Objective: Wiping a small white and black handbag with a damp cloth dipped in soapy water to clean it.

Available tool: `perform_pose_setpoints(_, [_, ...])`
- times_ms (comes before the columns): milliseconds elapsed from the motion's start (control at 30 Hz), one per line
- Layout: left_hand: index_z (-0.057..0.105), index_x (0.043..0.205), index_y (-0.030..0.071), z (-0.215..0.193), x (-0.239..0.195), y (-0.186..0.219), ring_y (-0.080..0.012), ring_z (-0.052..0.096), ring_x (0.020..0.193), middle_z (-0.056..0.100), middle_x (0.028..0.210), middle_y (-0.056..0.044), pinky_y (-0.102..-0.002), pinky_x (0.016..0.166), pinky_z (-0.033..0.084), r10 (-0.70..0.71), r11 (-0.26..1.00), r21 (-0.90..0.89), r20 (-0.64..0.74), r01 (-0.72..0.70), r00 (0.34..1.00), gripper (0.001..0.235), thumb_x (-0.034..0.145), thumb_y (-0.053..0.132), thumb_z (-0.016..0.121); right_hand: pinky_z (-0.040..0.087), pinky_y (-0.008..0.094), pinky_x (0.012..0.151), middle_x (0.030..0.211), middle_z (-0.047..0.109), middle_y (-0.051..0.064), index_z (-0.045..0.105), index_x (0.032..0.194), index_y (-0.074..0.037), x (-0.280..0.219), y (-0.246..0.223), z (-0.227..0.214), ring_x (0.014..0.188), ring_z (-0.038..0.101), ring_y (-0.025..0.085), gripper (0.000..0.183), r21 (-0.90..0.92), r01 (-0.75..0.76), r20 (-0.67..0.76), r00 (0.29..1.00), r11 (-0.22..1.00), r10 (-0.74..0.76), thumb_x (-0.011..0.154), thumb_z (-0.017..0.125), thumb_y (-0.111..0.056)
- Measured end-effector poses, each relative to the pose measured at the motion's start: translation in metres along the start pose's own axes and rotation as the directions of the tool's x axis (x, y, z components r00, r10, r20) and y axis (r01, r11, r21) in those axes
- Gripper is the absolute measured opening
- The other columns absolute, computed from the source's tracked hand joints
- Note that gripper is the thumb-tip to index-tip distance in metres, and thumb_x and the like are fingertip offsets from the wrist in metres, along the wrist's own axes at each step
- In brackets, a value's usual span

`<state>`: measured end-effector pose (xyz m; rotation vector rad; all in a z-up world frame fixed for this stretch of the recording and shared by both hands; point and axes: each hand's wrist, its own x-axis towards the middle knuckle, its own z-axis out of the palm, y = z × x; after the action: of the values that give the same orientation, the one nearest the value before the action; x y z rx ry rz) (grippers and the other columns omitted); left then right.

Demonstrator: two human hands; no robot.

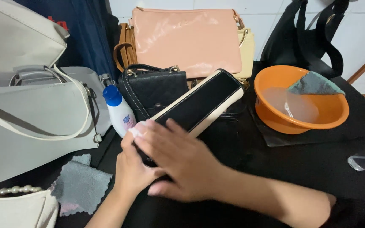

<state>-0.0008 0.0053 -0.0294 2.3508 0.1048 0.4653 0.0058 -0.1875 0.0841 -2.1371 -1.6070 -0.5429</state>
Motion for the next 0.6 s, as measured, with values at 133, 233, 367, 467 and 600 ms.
perform_pose_setpoints(133, [0.028, 0.147, 0.020, -0.012, 0.001, 0.016, -0.0445, 0.073, 0.095, 0.050, 0.152, -0.009, -0.050, 0.075, 0.057, 0.163, 0.984, -0.060, -0.074, -0.168, 0.984, 0.122, 0.046, 0.034, 0.093, 0.018, 0.062, 0.126, 0.156, 0.051, 0.016, 0.046, 0.151, -0.009, -0.009, 0.064, -0.014, 0.150, 0.046, 0.034, 0.059, -0.066, -0.101, -0.103, 0.990, 0.993, 0.094, 0.101, 0.054, -0.038])
perform_pose_setpoints(233, [0.026, 0.146, 0.022, -0.021, 0.004, 0.029, -0.0309, 0.077, 0.096, 0.061, 0.137, -0.013, -0.038, 0.081, 0.062, 0.113, 0.970, -0.206, -0.068, -0.125, 0.991, 0.115, 0.053, 0.029, 0.093, 0.013, 0.059, 0.122, 0.155, 0.050, 0.012, 0.051, 0.148, -0.017, -0.019, 0.129, -0.037, 0.147, 0.039, 0.028, 0.059, -0.242, -0.459, -0.057, 0.886, 0.855, 0.459, 0.090, 0.054, -0.021])
perform_pose_setpoints(367, [0.026, 0.148, 0.022, -0.014, 0.003, 0.027, -0.0348, 0.073, 0.104, 0.053, 0.147, -0.011, -0.043, 0.084, 0.059, 0.137, 0.978, -0.152, -0.054, -0.144, 0.989, 0.122, 0.049, 0.030, 0.098, 0.009, 0.055, 0.122, 0.160, 0.040, 0.022, 0.043, 0.153, -0.002, -0.032, 0.146, -0.034, 0.151, 0.032, 0.034, 0.058, -0.208, -0.474, -0.125, 0.880, 0.856, 0.457, 0.108, 0.025, -0.035])
perform_pose_setpoints(467, [0.028, 0.146, 0.023, -0.007, 0.001, 0.020, -0.0368, 0.075, 0.096, 0.060, 0.142, -0.009, -0.046, 0.075, 0.058, 0.122, 0.987, -0.099, -0.072, -0.129, 0.990, 0.123, 0.046, 0.035, 0.097, 0.020, 0.062, 0.123, 0.158, 0.043, 0.026, 0.039, 0.152, 0.001, -0.014, 0.081, -0.020, 0.150, 0.038, 0.045, 0.058, -0.132, -0.277, -0.149, 0.955, 0.952, 0.257, 0.099, 0.043, -0.023])
perform_pose_setpoints(600, [0.025, 0.149, 0.015, -0.001, -0.001, 0.012, -0.0462, 0.069, 0.107, 0.063, 0.137, -0.017, -0.053, 0.081, 0.057, 0.061, 0.998, -0.028, -0.007, -0.062, 0.998, 0.125, 0.050, 0.051, 0.093, 0.014, 0.060, 0.131, 0.171, 0.022, 0.023, 0.017, 0.161, -0.002, -0.008, -0.005, -0.009, 0.162, 0.018, 0.040, 0.077, 0.099, -0.042, 0.077, 0.996, 0.994, 0.035, 0.107, 0.019, -0.057])
